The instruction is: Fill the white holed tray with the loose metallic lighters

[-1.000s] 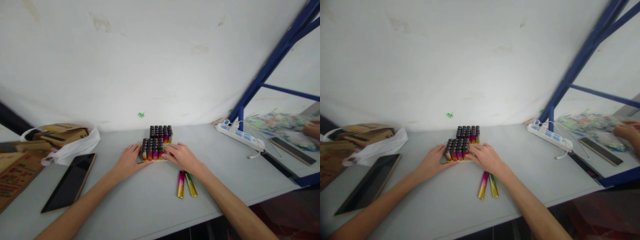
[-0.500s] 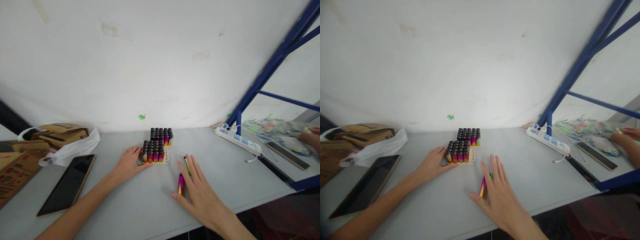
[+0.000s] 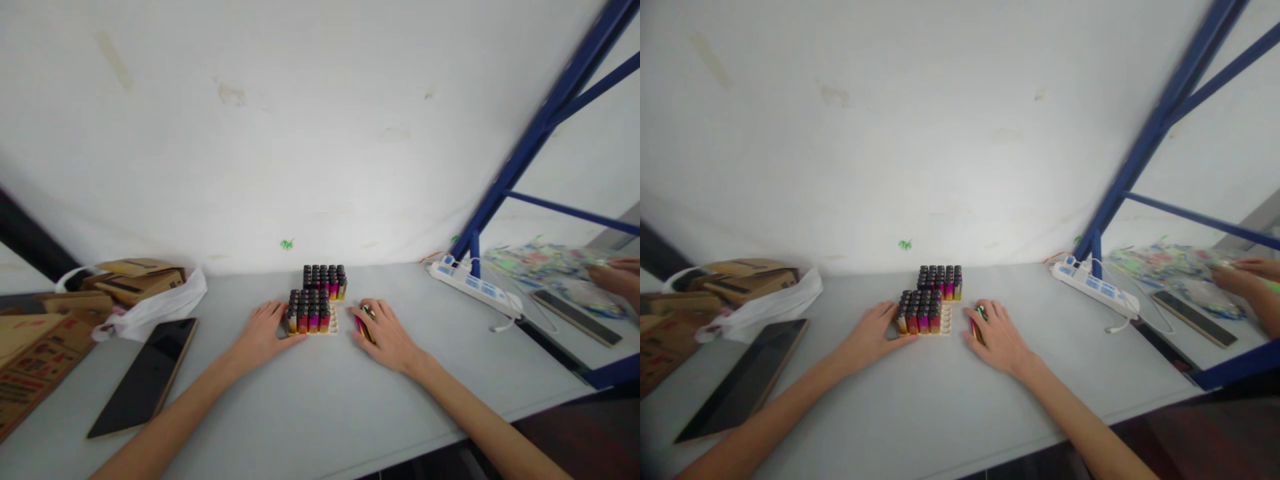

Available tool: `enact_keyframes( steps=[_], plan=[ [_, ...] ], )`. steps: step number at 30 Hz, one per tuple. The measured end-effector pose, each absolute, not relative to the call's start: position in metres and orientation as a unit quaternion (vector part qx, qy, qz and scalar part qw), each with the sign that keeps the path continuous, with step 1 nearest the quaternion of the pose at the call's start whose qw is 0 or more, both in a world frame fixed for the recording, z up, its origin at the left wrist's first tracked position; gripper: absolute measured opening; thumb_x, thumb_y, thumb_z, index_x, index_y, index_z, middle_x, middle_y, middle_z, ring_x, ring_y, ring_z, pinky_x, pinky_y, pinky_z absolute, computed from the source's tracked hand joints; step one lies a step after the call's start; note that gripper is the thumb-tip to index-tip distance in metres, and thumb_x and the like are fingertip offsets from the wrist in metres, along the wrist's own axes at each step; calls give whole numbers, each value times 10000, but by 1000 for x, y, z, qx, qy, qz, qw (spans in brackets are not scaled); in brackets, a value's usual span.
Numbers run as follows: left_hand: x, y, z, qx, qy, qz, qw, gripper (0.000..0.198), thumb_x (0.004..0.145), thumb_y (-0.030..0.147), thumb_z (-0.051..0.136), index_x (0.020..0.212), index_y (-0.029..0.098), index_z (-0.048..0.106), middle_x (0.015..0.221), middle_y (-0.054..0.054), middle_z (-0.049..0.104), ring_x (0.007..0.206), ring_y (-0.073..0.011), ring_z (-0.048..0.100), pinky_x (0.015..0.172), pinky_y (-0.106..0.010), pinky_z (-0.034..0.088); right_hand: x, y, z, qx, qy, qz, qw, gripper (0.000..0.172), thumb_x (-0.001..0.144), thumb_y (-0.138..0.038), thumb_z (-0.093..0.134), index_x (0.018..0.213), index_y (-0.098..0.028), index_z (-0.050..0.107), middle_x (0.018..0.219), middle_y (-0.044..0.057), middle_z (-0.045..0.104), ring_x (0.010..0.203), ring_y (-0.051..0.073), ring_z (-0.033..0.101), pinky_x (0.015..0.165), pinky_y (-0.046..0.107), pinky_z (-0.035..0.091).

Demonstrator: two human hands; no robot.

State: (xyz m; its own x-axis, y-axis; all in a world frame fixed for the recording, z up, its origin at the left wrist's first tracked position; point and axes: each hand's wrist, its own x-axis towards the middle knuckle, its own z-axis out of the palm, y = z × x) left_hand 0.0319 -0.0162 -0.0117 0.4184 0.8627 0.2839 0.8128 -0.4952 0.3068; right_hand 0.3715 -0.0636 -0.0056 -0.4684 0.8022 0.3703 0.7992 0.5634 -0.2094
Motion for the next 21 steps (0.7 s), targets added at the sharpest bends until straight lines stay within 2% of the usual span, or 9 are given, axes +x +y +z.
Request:
enact_keyframes(
  steps=[4, 9, 13, 15, 19, 21],
  plan=[
    [32, -16, -12, 840, 500, 202, 60, 611, 897, 741, 711, 1208, 214, 697, 1151, -122, 739, 1128, -375, 697, 1023, -521, 535, 374, -43, -2, -441, -868, 26, 225, 456, 1118, -436, 528, 1488, -177, 595, 1319, 189, 610, 1165, 306, 635, 1063, 522, 568],
    [31, -15, -14, 839, 495, 218, 58, 607, 888, 745, 713, 1201, 225, 704, 1145, -118, 746, 1120, -375, 703, 1019, -513, 540, 375, -40, -6, -444, -864, 28, 238, 491, 1114, -395, 535, 1563, -198, 506, 1359, 183, 598, 1200, 303, 652, 1084, 506, 566],
    [30, -15, -14, 840, 493, 218, 58, 604, 888, 749, 707, 1200, 232, 707, 1144, -114, 749, 1121, -369, 702, 1030, -509, 536, 379, -41, -8, -454, -856, 34, 245, 593, 1099, -481, 572, 1611, -207, 452, 1362, 187, 607, 1220, 321, 650, 1080, 531, 568],
    [30, -15, -14, 841, 493, 215, 59, 604, 891, 749, 704, 1198, 229, 707, 1134, -114, 746, 1119, -372, 702, 1030, -514, 538, 383, -41, -8, -460, -853, 34, 245, 602, 1087, -528, 590, 1586, -207, 491, 1343, 185, 620, 1210, 327, 651, 1072, 540, 569],
    [30, -15, -13, 842, 494, 207, 62, 606, 901, 749, 696, 1203, 223, 705, 1124, -115, 738, 1122, -379, 700, 1026, -520, 542, 392, -40, -7, -481, -846, 18, 228, 505, 1076, -565, 600, 1422, -200, 651, 1294, 177, 639, 1184, 324, 661, 1070, 541, 564],
    [29, -14, -12, 841, 495, 210, 68, 603, 895, 748, 705, 1200, 228, 708, 1122, -109, 738, 1121, -374, 705, 1029, -510, 545, 396, -40, -6, -490, -843, 13, 221, 490, 1072, -561, 611, 1388, -193, 676, 1278, 175, 645, 1172, 319, 664, 1068, 538, 561]
  ],
)
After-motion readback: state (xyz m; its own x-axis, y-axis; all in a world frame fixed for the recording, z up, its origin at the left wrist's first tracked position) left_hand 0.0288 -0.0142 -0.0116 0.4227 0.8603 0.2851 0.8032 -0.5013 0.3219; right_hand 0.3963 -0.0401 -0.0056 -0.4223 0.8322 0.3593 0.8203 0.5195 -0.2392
